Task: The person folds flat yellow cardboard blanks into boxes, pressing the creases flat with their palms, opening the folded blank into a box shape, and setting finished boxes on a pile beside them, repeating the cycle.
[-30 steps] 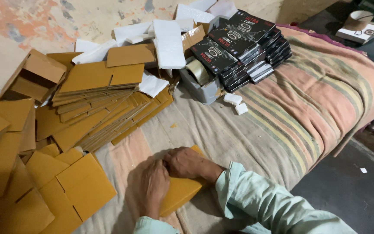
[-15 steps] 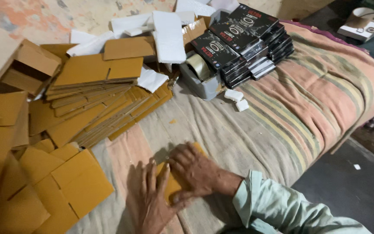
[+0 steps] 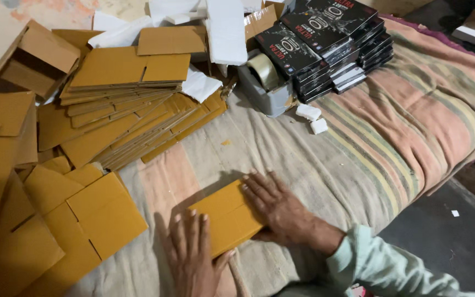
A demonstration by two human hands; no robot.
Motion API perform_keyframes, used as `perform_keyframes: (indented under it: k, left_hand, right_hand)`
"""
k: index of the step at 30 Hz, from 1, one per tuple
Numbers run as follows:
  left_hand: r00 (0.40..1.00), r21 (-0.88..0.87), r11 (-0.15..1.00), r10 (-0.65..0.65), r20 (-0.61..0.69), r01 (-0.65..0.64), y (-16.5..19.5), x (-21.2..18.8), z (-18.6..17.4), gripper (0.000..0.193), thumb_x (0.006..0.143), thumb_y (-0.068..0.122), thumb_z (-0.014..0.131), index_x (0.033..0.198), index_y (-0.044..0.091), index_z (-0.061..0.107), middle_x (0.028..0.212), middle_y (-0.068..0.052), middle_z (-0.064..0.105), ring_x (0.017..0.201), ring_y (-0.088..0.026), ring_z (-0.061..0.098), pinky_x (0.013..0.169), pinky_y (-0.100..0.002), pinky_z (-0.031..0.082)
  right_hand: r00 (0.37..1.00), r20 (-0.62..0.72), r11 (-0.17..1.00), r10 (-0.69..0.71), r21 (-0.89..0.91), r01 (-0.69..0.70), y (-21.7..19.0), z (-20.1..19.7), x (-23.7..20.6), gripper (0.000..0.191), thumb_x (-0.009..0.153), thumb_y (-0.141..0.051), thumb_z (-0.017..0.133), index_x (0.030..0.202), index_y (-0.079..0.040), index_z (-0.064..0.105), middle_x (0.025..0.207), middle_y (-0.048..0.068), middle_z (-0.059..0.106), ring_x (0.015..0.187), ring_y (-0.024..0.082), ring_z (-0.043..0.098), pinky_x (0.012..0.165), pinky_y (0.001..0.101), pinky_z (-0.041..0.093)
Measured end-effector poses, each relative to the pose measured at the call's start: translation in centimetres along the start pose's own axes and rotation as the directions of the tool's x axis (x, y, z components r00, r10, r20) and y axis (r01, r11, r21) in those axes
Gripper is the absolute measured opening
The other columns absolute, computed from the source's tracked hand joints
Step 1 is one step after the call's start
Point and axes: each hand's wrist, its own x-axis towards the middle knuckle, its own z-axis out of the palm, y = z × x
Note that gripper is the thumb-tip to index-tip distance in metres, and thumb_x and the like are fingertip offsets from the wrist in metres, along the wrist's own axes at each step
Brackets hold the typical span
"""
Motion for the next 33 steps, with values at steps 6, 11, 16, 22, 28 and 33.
perform_keyframes:
  k: [6, 11, 16, 22, 28, 33]
  left_hand:
    - [0.996, 0.067, 0.998, -0.001, 0.093, -0.005, 1.9, 1.5, 0.7, 0.103, 0.072, 0.057, 0.072, 0.156, 0.008, 0.037, 0.165, -0.008, 0.03, 0.151, -0.032, 0.022, 0.119, -0.058, 0.017]
    - [0.997, 0.027, 0.999, 0.02, -0.069, -0.018, -0.4, -0.6, 0.9, 0.088, 0.083, 0.053, 0.059, 0.15, 0.0, 0.036, 0.161, -0.019, 0.029, 0.15, -0.038, 0.022, 0.115, -0.061, 0.014]
    - [0.997, 0.051, 0.996, -0.077, -0.021, 0.078, 1.2, 1.3, 0.7, 0.063, 0.097, 0.038, 0.05, 0.146, 0.0, 0.044, 0.158, -0.02, 0.038, 0.149, -0.034, 0.029, 0.12, -0.055, 0.017]
    - [0.986, -0.033, 0.986, -0.163, -0.016, 0.163, 1.5, 6.8, 0.3, 0.052, 0.097, 0.029, 0.046, 0.143, 0.006, 0.054, 0.152, -0.017, 0.051, 0.14, -0.037, 0.044, 0.112, -0.047, 0.035]
    - [0.877, -0.069, 0.885, -0.443, 0.188, 0.461, -0.7, 8.0, 1.0, 0.043, 0.105, 0.04, 0.051, 0.129, 0.006, 0.062, 0.136, -0.018, 0.061, 0.131, -0.037, 0.053, 0.112, -0.045, 0.042]
    - [0.901, -0.33, 0.878, -0.409, -0.142, 0.346, -0.9, 4.2, 0.8, 0.058, 0.097, 0.045, 0.056, 0.133, -0.001, 0.053, 0.132, -0.027, 0.06, 0.125, -0.042, 0.055, 0.109, -0.047, 0.043]
  right_hand:
    - [0.998, 0.029, 0.993, -0.054, -0.102, 0.057, -2.8, 1.6, 1.3, 0.111, 0.072, -0.055, 0.077, 0.151, 0.011, 0.033, 0.161, 0.029, 0.035, 0.154, 0.042, 0.025, 0.126, 0.0567, 0.012]
    - [0.998, -0.055, 0.998, 0.044, 0.045, -0.041, 0.3, 0.8, -1.2, 0.106, 0.083, -0.061, 0.067, 0.151, 0.013, 0.032, 0.158, 0.034, 0.03, 0.151, 0.045, 0.02, 0.121, 0.0564, 0.011]
    - [0.998, -0.028, 0.995, 0.061, -0.08, -0.063, -1.0, 2.2, 0.4, 0.086, 0.102, -0.055, 0.049, 0.152, 0.013, 0.033, 0.159, 0.035, 0.029, 0.153, 0.044, 0.019, 0.124, 0.0553, 0.012]
    - [0.994, -0.113, 0.998, 0.001, -0.059, -0.008, -1.7, 3.2, 5.9, 0.055, 0.098, -0.036, 0.052, 0.135, 0.004, 0.06, 0.123, 0.025, 0.061, 0.122, 0.041, 0.054, 0.112, 0.0522, 0.037]
    - [0.964, -0.018, 0.964, 0.265, 0.011, -0.264, 1.8, 2.4, 6.2, 0.038, 0.099, -0.037, 0.055, 0.106, -0.002, 0.067, 0.103, 0.019, 0.064, 0.101, 0.038, 0.06, 0.094, 0.05, 0.046]
    - [0.871, -0.132, 0.846, 0.473, 0.343, -0.408, 1.4, 2.9, 3.2, 0.053, 0.099, -0.041, 0.058, 0.135, -0.002, 0.052, 0.128, 0.026, 0.056, 0.118, 0.045, 0.055, 0.101, 0.0514, 0.044]
